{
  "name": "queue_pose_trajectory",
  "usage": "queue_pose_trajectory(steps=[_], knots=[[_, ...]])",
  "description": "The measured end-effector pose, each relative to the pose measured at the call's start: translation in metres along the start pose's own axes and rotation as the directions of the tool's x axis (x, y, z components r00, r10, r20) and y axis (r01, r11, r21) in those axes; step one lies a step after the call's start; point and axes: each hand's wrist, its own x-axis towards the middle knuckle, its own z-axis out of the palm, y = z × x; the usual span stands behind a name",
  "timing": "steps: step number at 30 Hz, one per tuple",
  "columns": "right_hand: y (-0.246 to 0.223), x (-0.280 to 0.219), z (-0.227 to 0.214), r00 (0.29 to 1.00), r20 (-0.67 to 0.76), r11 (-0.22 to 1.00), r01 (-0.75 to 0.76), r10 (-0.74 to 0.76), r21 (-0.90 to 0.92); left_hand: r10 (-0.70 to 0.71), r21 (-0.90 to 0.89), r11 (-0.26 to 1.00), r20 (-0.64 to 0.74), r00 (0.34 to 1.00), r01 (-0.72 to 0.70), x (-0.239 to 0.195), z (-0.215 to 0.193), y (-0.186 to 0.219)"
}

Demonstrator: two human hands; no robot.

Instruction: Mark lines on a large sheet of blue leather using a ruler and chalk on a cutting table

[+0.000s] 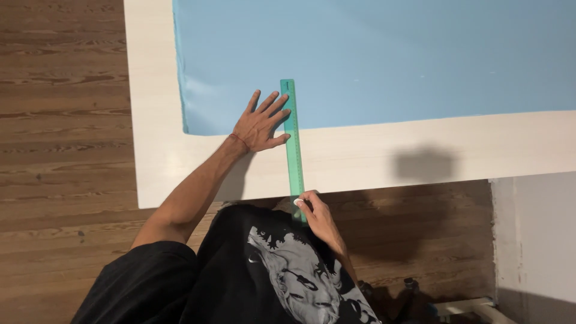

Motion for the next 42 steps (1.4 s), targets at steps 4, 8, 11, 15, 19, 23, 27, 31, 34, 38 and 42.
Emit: queue_pose_trajectory(steps=[4,8,11,15,19,23,27,31,34,38,42], knots=[[-0.026,0.005,0.027,0.999,0.005,0.999,-0.051,0.051,0.001,0.019,-0.008,1.0,0.028,0.999,-0.019,-0.013,-0.004,-0.032],[-0.044,0.016,0.044,0.994,0.018,0.994,-0.107,0.108,-0.039,0.043,-0.066,0.997,0.078,0.996,-0.038,-0.014,-0.013,-0.057],[-0.05,0.008,0.054,0.99,0.004,0.989,-0.141,0.141,-0.044,0.07,-0.081,0.995,0.07,0.995,-0.065,-0.019,-0.019,-0.058],[-0.053,0.003,0.062,0.983,0.007,0.981,-0.185,0.185,-0.058,0.087,-0.08,0.993,0.041,0.995,-0.084,-0.024,-0.025,-0.062],[-0.047,0.002,0.065,0.978,-0.012,0.976,-0.21,0.21,-0.05,0.112,-0.095,0.99,0.045,0.993,-0.107,-0.025,-0.029,-0.067],[-0.037,0.001,0.068,0.979,-0.032,0.977,-0.203,0.202,-0.066,0.116,-0.091,0.989,0.013,0.993,-0.114,-0.026,-0.029,-0.066],[-0.045,0.0,0.068,0.979,-0.055,0.976,-0.202,0.198,-0.083,0.106,-0.091,0.99,0.005,0.994,-0.106,-0.026,-0.028,-0.067],[-0.033,-0.009,0.056,0.995,-0.077,0.975,-0.085,0.071,-0.203,0.099,-0.105,0.99,0.036,0.994,-0.095,-0.027,-0.026,-0.068],[-0.039,-0.003,0.04,0.941,-0.229,0.963,-0.267,0.251,-0.043,0.105,-0.12,0.988,0.055,0.993,-0.098,-0.026,-0.024,-0.071],[-0.087,0.03,0.023,0.925,-0.348,0.981,-0.095,0.151,0.171,0.109,-0.132,0.985,-0.015,0.994,-0.111,-0.027,-0.022,-0.069],[-0.124,0.11,0.028,0.893,-0.449,0.904,0.208,-0.02,0.373,0.089,-0.148,0.984,-0.036,0.995,-0.094,-0.026,-0.02,-0.069]])
